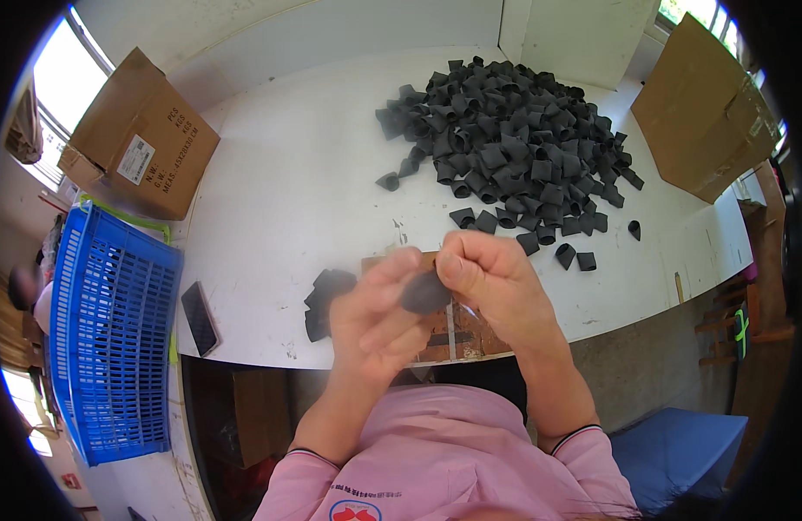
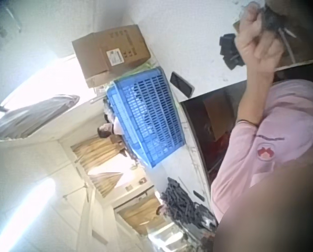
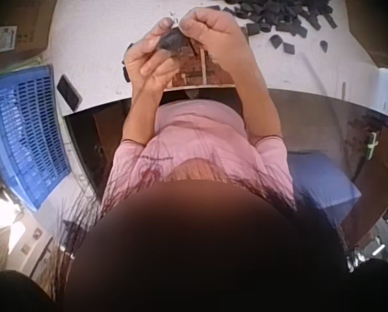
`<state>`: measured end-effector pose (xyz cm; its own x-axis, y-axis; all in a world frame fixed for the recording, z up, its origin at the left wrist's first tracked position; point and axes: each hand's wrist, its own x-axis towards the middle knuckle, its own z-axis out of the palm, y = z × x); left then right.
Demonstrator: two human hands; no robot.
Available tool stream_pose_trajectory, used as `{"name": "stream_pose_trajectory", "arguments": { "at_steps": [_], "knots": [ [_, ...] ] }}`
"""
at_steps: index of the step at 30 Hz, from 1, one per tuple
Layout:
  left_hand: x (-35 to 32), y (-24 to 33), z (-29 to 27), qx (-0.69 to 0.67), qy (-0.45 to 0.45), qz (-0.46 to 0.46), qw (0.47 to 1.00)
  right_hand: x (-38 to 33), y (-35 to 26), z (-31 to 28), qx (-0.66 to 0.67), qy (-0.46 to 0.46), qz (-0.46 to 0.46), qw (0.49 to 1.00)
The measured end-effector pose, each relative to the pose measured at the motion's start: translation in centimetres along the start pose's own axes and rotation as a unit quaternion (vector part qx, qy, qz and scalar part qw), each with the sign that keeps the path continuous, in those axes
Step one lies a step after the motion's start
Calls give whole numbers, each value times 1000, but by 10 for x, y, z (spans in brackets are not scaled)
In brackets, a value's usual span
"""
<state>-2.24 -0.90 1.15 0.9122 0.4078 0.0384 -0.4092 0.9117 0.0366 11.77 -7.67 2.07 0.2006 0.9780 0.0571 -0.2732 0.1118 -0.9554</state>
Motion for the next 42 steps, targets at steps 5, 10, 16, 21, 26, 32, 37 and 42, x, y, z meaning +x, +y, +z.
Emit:
{"name": "stream_pose_trajectory", "arguments": {
  "at_steps": [5, 10, 16, 21, 26, 32, 37, 42],
  "knots": [
    [10, 7, -33, 160, 112, 58, 979, 11, 38, -16, 77, -22, 69, 994],
    [15, -6, -24, 376, 134, 173, 901, 1, 24, -11, -149, 61, -6, 987],
    [22, 6, -5, 796, -64, 317, 511, -19, 20, -4, -362, 156, -251, 884],
    [21, -10, -10, 609, 77, 369, 697, -13, 23, 8, -476, 164, -321, 802],
    [14, -11, -8, 414, 141, 376, 817, -9, 14, 6, -537, 164, -371, 739],
    [16, -13, -8, 436, 119, 362, 815, -16, 1, 11, -416, 154, -308, 842],
    [27, -20, 8, 617, 91, 419, 660, -19, -2, -6, -330, 145, -261, 896],
    [16, -13, -10, 547, 149, 376, 733, -11, 4, 2, -381, 112, -271, 877]
  ]
}}
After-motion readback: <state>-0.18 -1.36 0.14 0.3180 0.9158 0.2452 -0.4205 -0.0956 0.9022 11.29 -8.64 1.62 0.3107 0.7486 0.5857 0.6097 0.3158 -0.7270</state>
